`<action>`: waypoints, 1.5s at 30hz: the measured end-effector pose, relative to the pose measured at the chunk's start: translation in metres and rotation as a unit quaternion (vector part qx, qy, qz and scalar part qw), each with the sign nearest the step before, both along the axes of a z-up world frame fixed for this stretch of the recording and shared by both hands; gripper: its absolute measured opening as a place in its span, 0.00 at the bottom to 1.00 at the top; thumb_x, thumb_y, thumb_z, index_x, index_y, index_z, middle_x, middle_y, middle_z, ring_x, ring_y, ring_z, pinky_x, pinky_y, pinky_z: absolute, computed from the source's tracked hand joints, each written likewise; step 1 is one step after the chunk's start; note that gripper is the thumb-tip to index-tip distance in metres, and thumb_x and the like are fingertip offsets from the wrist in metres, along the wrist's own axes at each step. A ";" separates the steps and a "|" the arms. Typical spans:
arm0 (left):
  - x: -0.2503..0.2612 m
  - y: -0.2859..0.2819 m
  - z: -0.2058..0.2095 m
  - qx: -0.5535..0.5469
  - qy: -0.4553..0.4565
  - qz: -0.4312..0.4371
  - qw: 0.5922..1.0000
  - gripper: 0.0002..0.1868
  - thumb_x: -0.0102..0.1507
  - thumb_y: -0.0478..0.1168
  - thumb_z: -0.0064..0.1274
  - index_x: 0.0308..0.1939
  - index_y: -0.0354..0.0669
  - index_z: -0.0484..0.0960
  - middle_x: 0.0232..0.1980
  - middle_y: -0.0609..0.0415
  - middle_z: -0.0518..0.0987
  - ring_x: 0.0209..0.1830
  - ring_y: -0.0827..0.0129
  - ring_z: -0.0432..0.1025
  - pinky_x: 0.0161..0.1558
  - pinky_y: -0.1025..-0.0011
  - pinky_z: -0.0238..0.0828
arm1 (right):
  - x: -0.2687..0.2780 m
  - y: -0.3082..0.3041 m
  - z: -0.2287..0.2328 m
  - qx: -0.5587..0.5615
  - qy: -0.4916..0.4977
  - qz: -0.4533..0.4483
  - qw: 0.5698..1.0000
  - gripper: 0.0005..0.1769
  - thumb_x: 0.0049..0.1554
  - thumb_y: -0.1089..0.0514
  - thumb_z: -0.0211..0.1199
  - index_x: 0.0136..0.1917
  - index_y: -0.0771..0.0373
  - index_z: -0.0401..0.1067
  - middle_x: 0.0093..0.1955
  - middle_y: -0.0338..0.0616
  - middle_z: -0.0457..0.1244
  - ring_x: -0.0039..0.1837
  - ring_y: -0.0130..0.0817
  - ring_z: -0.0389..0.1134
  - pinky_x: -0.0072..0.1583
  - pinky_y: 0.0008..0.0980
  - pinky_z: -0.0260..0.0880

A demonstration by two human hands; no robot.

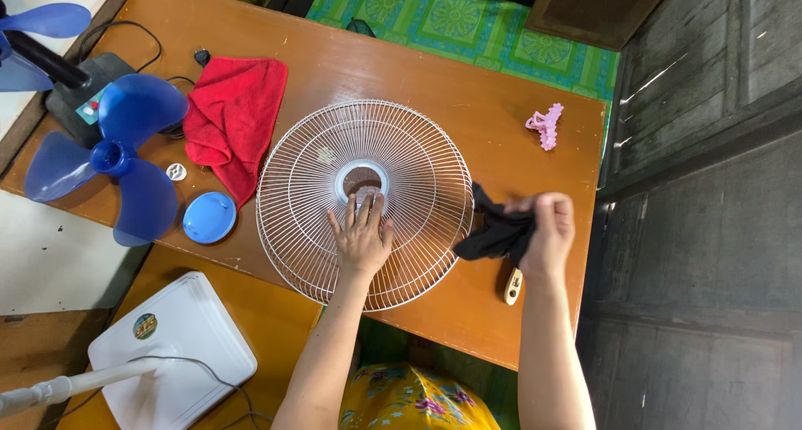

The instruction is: The person wipes a white fan cage with a black cloth and then uses a brush to clean the same cage. The person handles the cage and cleaning tools on a wooden table with other fan parts nearby.

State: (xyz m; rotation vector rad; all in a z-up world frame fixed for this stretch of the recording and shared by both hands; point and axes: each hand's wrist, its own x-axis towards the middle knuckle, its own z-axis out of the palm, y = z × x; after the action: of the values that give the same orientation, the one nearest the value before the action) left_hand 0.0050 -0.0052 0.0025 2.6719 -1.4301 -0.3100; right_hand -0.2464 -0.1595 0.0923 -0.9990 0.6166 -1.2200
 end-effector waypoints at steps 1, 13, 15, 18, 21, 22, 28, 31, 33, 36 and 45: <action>0.000 0.000 0.000 -0.006 0.001 0.001 1.000 0.36 0.70 0.65 0.15 0.79 0.62 0.54 0.80 0.60 0.57 0.83 0.56 0.40 0.76 0.35 0.19 | 0.005 -0.002 -0.002 -0.019 0.052 -0.014 0.998 0.04 0.69 0.60 0.59 0.51 0.60 0.69 0.44 0.44 0.66 0.48 0.35 0.69 0.55 0.33 0.72; -0.001 0.001 -0.006 0.006 -0.012 0.004 1.000 0.35 0.70 0.65 0.19 0.79 0.64 0.54 0.81 0.61 0.56 0.84 0.57 0.39 0.76 0.34 0.19 | 0.095 0.026 -0.083 -0.430 0.517 0.055 0.738 0.06 0.55 0.63 0.65 0.47 0.62 0.79 0.45 0.48 0.68 0.51 0.47 0.70 0.55 0.45 0.72; -0.003 0.003 -0.009 0.009 -0.009 0.002 1.000 0.35 0.69 0.65 0.18 0.79 0.64 0.53 0.81 0.62 0.56 0.84 0.57 0.39 0.76 0.34 0.19 | 0.092 0.025 -0.084 -0.430 0.507 0.068 0.744 0.07 0.56 0.64 0.65 0.49 0.65 0.76 0.46 0.47 0.68 0.52 0.48 0.70 0.55 0.47 0.71; 0.001 -0.002 -0.007 0.016 -0.012 -0.001 1.000 0.36 0.69 0.66 0.18 0.79 0.64 0.51 0.81 0.62 0.54 0.83 0.58 0.38 0.75 0.34 0.19 | 0.097 0.017 -0.078 -0.420 0.517 0.086 0.741 0.05 0.56 0.64 0.65 0.47 0.64 0.75 0.46 0.46 0.68 0.52 0.47 0.70 0.55 0.45 0.71; 0.001 -0.002 -0.005 0.023 -0.009 -0.004 1.000 0.35 0.69 0.65 0.18 0.79 0.64 0.51 0.81 0.62 0.54 0.83 0.57 0.37 0.75 0.34 0.19 | 0.098 0.014 -0.077 -0.426 0.531 0.088 0.727 0.04 0.54 0.63 0.67 0.44 0.63 0.75 0.43 0.47 0.68 0.50 0.47 0.71 0.54 0.45 0.71; 0.001 -0.001 -0.005 0.024 -0.006 -0.004 1.000 0.35 0.69 0.65 0.18 0.79 0.64 0.50 0.81 0.62 0.53 0.83 0.57 0.36 0.75 0.34 0.19 | 0.099 0.015 -0.078 -0.432 0.534 0.086 0.722 0.04 0.52 0.63 0.67 0.43 0.63 0.76 0.42 0.48 0.68 0.49 0.47 0.71 0.53 0.46 0.71; -0.002 0.000 -0.003 0.009 -0.004 0.000 1.000 0.35 0.70 0.65 0.20 0.79 0.63 0.53 0.81 0.61 0.55 0.84 0.57 0.37 0.76 0.34 0.20 | 0.108 0.011 -0.083 -0.327 0.573 0.136 0.740 0.05 0.57 0.61 0.67 0.45 0.64 0.75 0.44 0.47 0.69 0.48 0.46 0.72 0.51 0.42 0.74; -0.002 -0.001 -0.002 -0.008 -0.011 0.000 1.000 0.35 0.69 0.64 0.21 0.78 0.62 0.54 0.80 0.60 0.56 0.83 0.57 0.38 0.75 0.33 0.20 | 0.104 0.011 -0.076 -0.374 0.526 0.145 0.750 0.05 0.52 0.60 0.71 0.43 0.62 0.80 0.43 0.48 0.68 0.49 0.47 0.71 0.52 0.43 0.73; -0.001 0.000 -0.003 -0.005 -0.006 0.001 1.000 0.35 0.70 0.64 0.21 0.79 0.61 0.54 0.80 0.60 0.56 0.83 0.56 0.38 0.75 0.33 0.20 | 0.095 0.014 -0.070 -0.389 0.504 0.153 0.756 0.11 0.50 0.62 0.71 0.48 0.62 0.80 0.46 0.53 0.66 0.48 0.48 0.71 0.51 0.41 0.74; -0.001 0.001 -0.005 -0.012 -0.007 -0.002 1.000 0.35 0.70 0.64 0.21 0.79 0.60 0.54 0.81 0.60 0.56 0.83 0.56 0.39 0.75 0.33 0.21 | 0.083 0.018 -0.062 -0.368 0.553 0.172 0.728 0.16 0.52 0.64 0.68 0.54 0.57 0.82 0.46 0.51 0.65 0.47 0.46 0.71 0.50 0.40 0.74; -0.002 0.001 -0.008 -0.023 -0.007 -0.004 1.000 0.34 0.70 0.63 0.21 0.78 0.60 0.55 0.80 0.60 0.57 0.83 0.55 0.40 0.75 0.32 0.21 | 0.108 0.009 -0.064 -0.367 0.525 0.158 0.751 0.07 0.53 0.66 0.67 0.46 0.68 0.72 0.45 0.54 0.69 0.50 0.53 0.72 0.51 0.46 0.73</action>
State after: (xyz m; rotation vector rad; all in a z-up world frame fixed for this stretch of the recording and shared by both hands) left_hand 0.0034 -0.0038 -0.0055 2.6363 -1.4349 -0.2568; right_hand -0.1384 -0.1509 0.0284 -2.4209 0.7638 -0.4539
